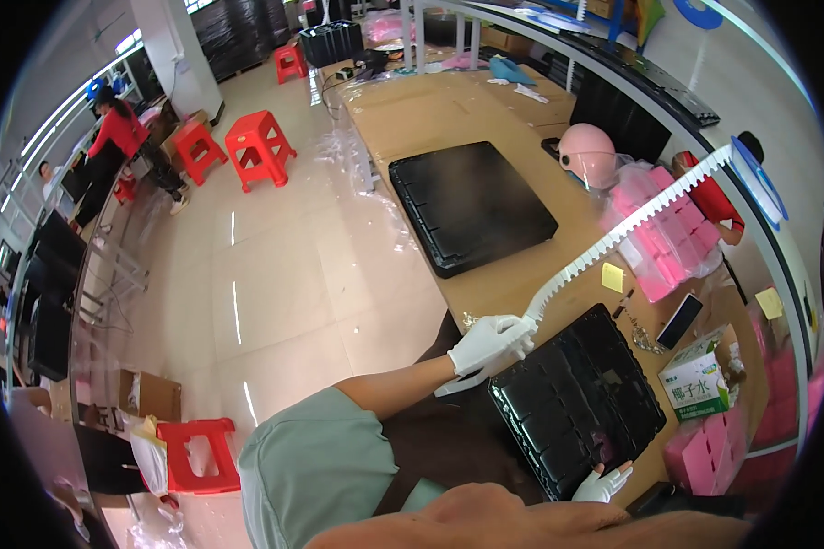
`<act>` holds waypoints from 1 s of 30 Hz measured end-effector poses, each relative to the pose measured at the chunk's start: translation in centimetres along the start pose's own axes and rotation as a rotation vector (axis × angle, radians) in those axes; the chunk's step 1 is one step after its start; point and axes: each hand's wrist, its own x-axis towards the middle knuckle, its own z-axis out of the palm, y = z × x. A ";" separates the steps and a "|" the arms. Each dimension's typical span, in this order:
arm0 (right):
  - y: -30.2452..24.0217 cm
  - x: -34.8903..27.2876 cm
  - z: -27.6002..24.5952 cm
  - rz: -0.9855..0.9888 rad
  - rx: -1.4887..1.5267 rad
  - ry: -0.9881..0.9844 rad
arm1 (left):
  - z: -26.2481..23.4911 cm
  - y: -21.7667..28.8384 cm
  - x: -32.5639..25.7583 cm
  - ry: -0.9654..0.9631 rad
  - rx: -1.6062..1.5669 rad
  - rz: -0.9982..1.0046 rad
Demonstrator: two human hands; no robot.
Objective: The person assembles black plastic trays by hand, inserting pink foam padding and divider strips into each tray.
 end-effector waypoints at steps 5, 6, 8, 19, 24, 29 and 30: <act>-0.4 -1.0 -1.9 0.007 0.035 -0.014 | -0.1 -0.6 -0.5 -0.021 -0.087 -0.061; -0.9 -1.4 -2.6 0.008 0.069 0.013 | -0.5 -0.7 0.0 -0.022 -0.033 0.020; -1.6 -0.6 -3.1 -0.102 0.125 0.158 | -1.6 1.3 0.3 0.063 -0.017 0.033; -25.7 -5.9 -8.1 -0.856 0.860 -1.089 | -0.8 9.1 2.2 -0.045 -0.161 0.134; -28.9 -7.5 2.2 -0.733 0.394 -0.838 | -0.4 7.9 0.7 -0.040 -0.131 0.190; -26.8 -7.9 2.8 -0.861 0.119 -0.975 | -3.1 1.7 1.1 -0.007 -0.122 0.120; -26.6 -7.3 0.9 -0.937 0.247 -1.108 | -3.3 0.5 1.4 0.000 -0.158 0.045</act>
